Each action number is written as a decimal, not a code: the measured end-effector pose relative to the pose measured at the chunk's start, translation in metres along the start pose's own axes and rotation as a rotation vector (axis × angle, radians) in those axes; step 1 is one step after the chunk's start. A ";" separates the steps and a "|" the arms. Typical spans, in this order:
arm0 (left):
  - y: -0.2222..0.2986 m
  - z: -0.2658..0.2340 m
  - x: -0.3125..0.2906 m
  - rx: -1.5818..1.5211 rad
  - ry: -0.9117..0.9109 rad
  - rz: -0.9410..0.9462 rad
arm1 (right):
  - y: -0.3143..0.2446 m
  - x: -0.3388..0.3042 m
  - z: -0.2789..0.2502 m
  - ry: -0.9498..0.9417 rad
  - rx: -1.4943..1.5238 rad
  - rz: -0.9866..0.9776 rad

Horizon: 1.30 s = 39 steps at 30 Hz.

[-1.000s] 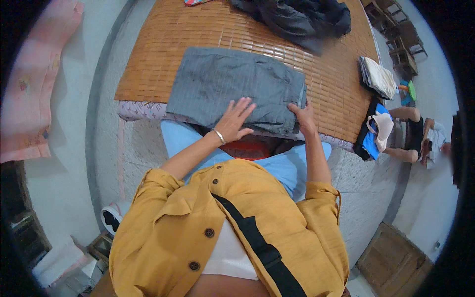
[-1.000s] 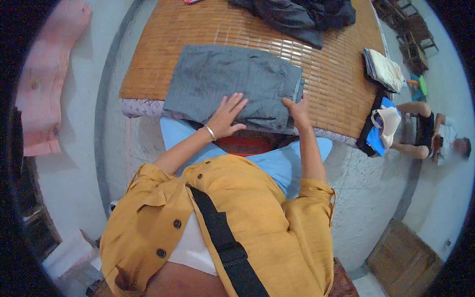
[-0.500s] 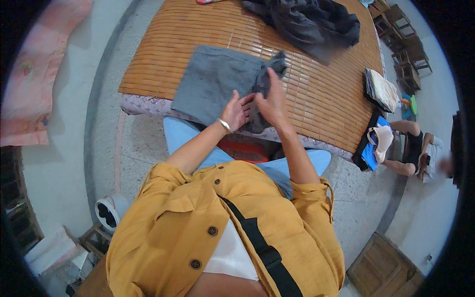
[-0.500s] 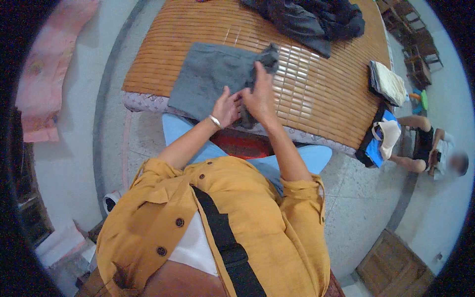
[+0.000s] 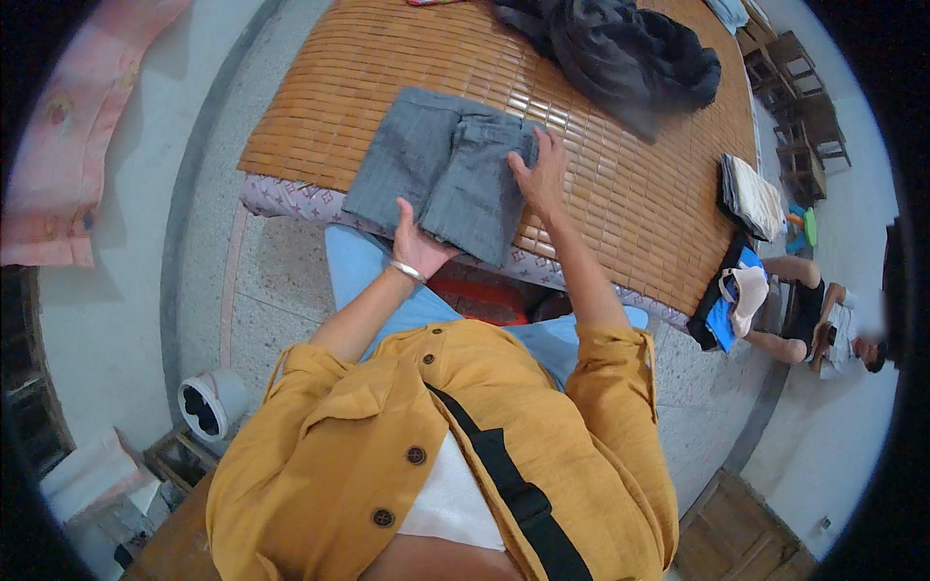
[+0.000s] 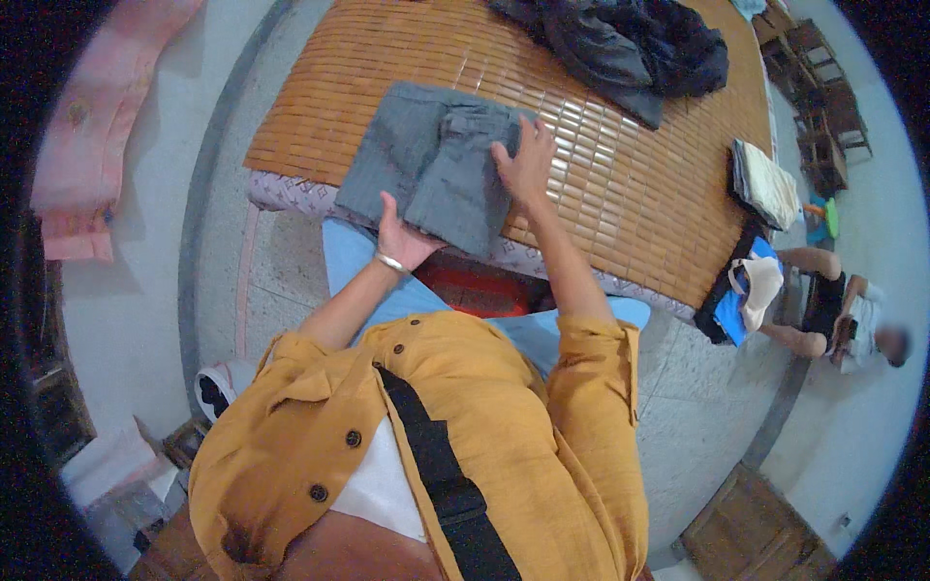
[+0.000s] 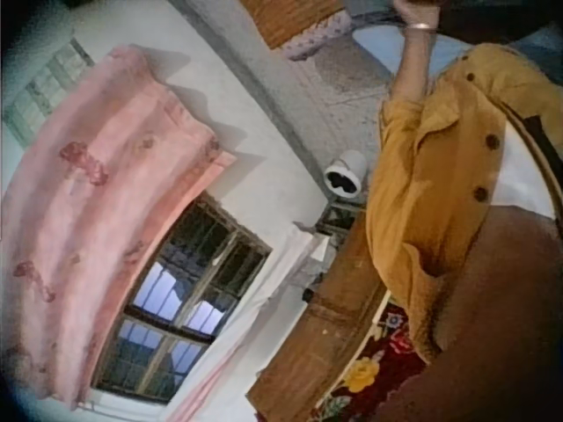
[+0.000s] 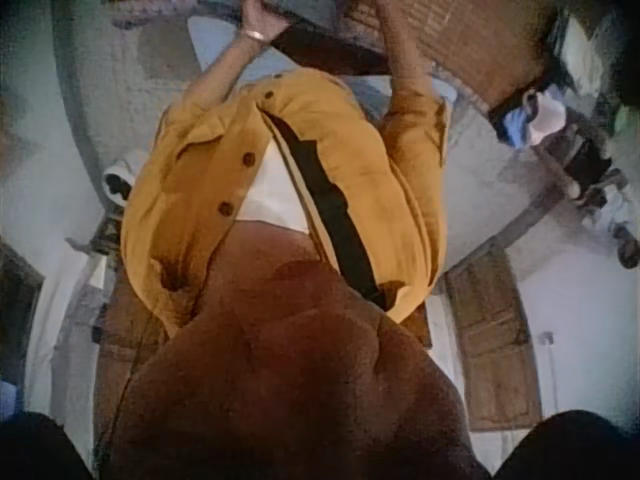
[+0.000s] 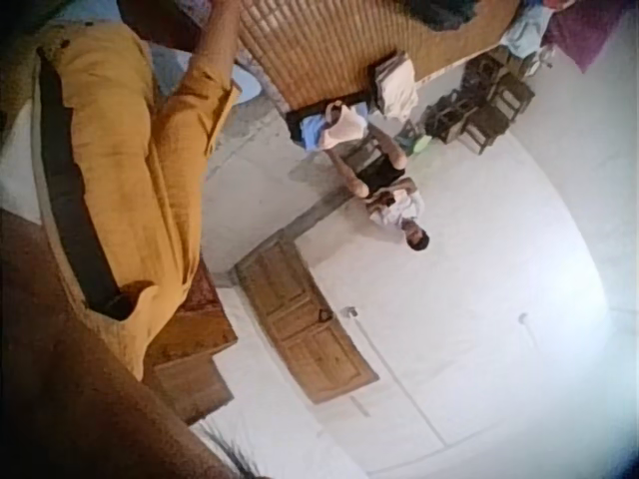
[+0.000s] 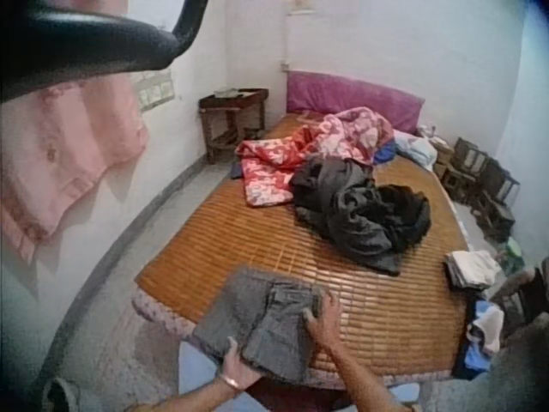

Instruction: The person folds a pair of grey trousers on a bamboo mat, smoothing the fabric and aligning the legs before folding them into a compact rectangle. The person then places the folded trousers into a wooden chest.

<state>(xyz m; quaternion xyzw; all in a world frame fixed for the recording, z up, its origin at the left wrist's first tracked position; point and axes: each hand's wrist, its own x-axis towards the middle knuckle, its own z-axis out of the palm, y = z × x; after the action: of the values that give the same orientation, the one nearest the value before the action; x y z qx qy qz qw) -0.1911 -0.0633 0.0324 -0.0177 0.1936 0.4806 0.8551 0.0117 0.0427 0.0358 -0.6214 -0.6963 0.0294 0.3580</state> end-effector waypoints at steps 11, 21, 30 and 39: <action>-0.054 -0.018 0.031 0.840 0.494 0.359 | 0.043 0.045 -0.003 -0.579 -0.240 -0.032; -0.025 0.035 0.082 1.292 0.277 0.086 | 0.061 -0.061 -0.126 -0.355 -0.342 0.440; -0.025 0.020 0.057 1.235 0.173 0.064 | 0.009 -0.081 -0.130 -0.281 -0.208 -0.250; -0.023 -0.016 0.078 1.319 0.194 0.049 | -0.003 -0.099 -0.116 -0.379 -0.290 -0.218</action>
<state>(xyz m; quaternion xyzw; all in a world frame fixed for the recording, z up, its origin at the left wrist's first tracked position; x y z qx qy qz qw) -0.1407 -0.0154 -0.0127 0.4704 0.5235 0.2771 0.6542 0.0686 -0.0924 0.0780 -0.5711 -0.8106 0.0063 0.1294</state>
